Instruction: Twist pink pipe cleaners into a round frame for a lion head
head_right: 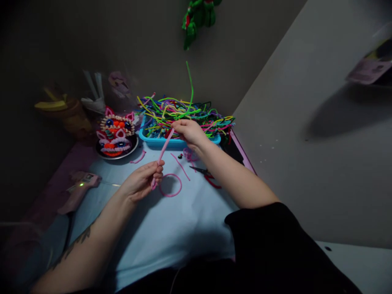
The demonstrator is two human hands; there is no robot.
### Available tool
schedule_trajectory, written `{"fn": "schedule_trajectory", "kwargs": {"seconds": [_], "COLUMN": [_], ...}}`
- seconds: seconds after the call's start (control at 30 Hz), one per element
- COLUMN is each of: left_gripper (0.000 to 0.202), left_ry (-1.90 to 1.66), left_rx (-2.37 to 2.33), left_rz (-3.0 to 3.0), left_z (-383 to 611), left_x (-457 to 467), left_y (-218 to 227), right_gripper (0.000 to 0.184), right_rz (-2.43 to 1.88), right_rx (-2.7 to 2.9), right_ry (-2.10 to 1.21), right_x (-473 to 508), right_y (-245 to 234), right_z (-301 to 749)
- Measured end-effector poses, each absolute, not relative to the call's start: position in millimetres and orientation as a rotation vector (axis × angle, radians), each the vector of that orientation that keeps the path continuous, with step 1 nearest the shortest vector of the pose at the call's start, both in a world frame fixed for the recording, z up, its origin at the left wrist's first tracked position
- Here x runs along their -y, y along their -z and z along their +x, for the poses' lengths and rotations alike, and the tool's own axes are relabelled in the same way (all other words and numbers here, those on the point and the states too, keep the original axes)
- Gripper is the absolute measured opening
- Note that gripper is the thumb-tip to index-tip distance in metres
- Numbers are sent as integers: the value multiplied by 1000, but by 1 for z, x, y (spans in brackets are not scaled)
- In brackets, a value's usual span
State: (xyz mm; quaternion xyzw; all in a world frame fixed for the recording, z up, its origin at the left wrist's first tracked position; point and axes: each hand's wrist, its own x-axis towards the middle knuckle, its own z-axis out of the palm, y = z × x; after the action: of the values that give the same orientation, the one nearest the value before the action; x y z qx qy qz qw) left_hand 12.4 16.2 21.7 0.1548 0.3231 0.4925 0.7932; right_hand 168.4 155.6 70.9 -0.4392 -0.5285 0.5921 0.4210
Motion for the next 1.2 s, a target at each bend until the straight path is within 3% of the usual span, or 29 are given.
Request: {"fn": "schedule_trajectory", "kwargs": {"seconds": [0.4, 0.73, 0.97, 1.2], "left_gripper": [14, 42, 20, 19], "left_ry": [-953, -1274, -1164, -1056], "left_rx": [-788, -1175, -1309, -1347], "left_rz": [398, 661, 1236, 1350], "left_z": [12, 14, 18, 20], "left_x": [-14, -22, -11, -8], "left_y": [-24, -11, -27, -32], "right_gripper": [10, 33, 27, 23], "right_rz": [-1101, -994, -947, -880], "right_rx": [1244, 1085, 702, 577], "right_ry": [-1406, -1253, -1139, -1126], "right_x": [-180, -115, -65, -61], "right_y": [-78, -53, -12, 4], "right_z": [192, 242, 261, 258]}}
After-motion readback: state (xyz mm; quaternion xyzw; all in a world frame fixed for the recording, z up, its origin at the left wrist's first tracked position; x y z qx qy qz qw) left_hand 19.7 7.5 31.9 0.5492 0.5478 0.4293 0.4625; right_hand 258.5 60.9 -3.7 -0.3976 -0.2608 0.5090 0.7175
